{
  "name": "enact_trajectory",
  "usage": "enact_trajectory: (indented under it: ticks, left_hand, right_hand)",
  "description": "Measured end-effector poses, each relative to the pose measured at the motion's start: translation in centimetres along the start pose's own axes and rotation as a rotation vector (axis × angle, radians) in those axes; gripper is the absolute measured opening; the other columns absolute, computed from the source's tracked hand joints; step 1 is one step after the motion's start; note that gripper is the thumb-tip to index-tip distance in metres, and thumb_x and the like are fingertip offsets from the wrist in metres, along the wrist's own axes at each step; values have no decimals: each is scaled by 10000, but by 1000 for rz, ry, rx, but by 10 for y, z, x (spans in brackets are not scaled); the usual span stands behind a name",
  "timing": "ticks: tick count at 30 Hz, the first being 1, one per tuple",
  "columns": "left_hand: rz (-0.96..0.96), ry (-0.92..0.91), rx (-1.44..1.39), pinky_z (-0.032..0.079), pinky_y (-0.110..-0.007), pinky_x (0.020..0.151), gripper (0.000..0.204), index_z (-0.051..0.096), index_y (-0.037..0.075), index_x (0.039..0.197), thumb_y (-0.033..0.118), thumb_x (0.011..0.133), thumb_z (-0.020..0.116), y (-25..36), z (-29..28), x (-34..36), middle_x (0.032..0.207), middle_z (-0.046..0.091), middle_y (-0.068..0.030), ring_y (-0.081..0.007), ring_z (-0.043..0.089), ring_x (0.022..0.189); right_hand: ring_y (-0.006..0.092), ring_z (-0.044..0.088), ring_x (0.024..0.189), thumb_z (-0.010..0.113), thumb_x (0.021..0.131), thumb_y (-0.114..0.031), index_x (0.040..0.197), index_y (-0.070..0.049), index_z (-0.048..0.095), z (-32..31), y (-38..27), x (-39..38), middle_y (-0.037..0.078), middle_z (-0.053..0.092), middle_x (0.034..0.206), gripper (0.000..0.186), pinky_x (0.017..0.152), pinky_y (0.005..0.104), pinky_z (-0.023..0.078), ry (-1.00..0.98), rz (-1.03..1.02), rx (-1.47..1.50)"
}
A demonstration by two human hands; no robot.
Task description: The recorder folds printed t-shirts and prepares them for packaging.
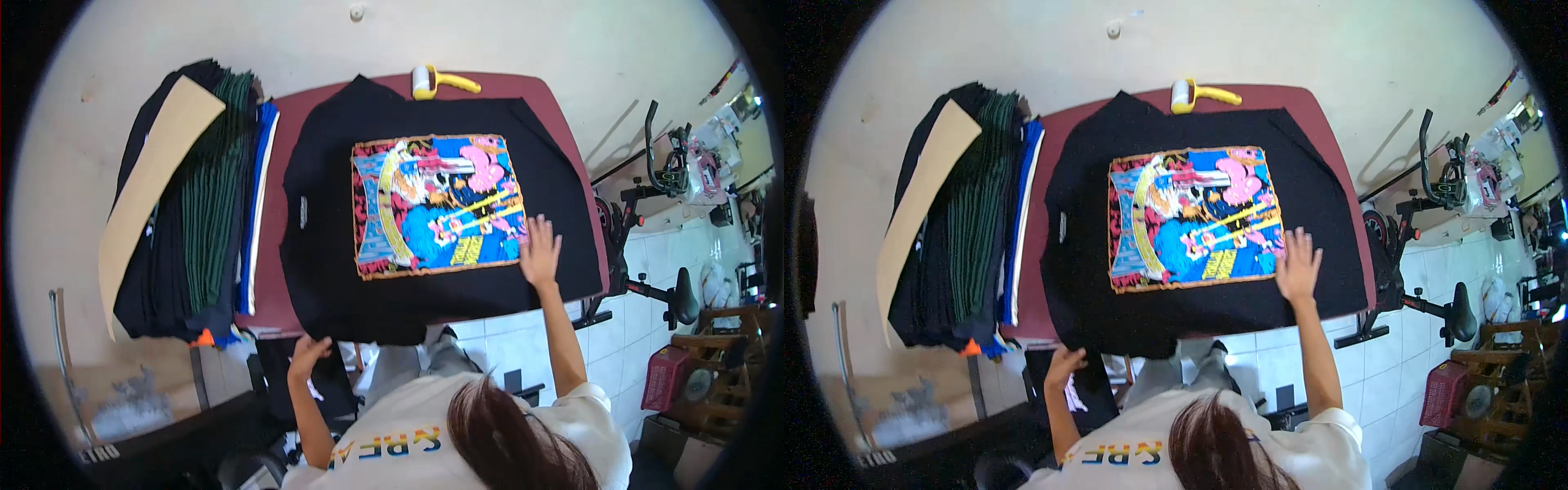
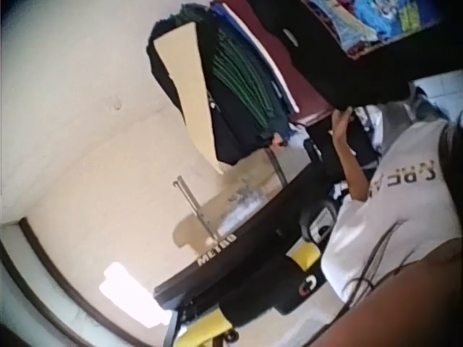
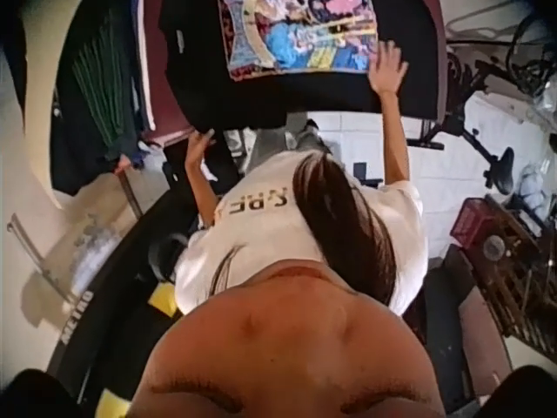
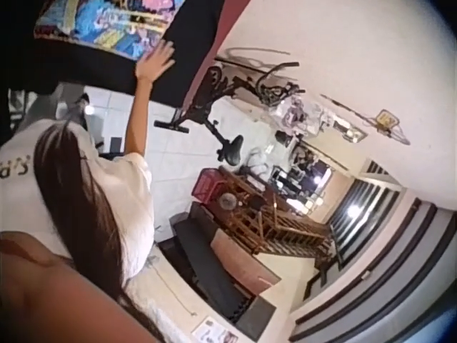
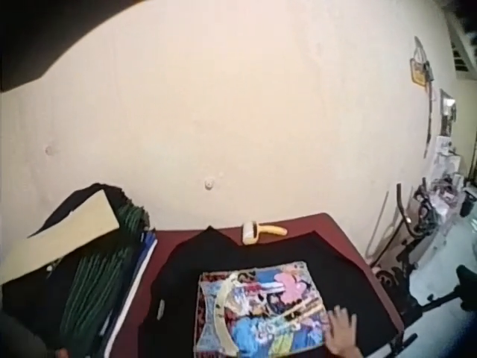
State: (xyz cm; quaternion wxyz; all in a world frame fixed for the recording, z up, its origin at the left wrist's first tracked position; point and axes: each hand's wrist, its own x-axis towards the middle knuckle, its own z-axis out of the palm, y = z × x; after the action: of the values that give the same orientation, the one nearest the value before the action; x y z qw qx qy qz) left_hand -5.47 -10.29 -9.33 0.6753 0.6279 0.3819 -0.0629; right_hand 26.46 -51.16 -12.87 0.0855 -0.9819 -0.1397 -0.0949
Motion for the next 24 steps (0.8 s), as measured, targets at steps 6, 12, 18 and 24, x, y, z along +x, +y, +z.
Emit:
enact_trajectory:
  ticks: [6, 12, 18, 24]
  left_hand:
    - [-33, 124, -228, 454, -318, 700, 226, 542, 57, 995, 196, 826, 593, -39, 5, 1, 912, 572, -17, -146, 550, 810]
    - [-74, 21, 278, 386, -295, 831, 466, 557, 2, 1107, 312, 769, 642, -41, 14, -15, 991, 601, -57, -162, 525, 922]
    - [-106, 300, 386, 390, -336, 829, 468, 550, -32, 1068, 275, 733, 658, -54, 27, -5, 1022, 576, -161, -265, 524, 960]
    - [819, 1168, 644, 285, -448, 955, 468, 458, 14, 1140, 185, 738, 626, -20, 67, 1, 1205, 406, -227, -402, 359, 1134]
  right_hand:
    - [270, 205, 1314, 387, 887, -340, 1329, -140, 340, -26, 83, -55, 79, 255, 1416, 488, 1042, 517, 97, -23, 301, -41]
    - [258, 187, 1319, 404, 878, -326, 1321, -131, 353, -30, 96, -69, 76, 259, 1415, 487, 1056, 482, 80, 10, 262, 44]
    - [258, 199, 1314, 412, 874, -328, 1310, -125, 369, -27, 99, -71, 73, 264, 1413, 483, 1058, 476, 83, 38, 267, 59]
    - [251, 211, 1311, 414, 871, -333, 1299, -120, 387, -21, 101, -75, 68, 278, 1407, 478, 1058, 472, 85, 96, 243, 53]
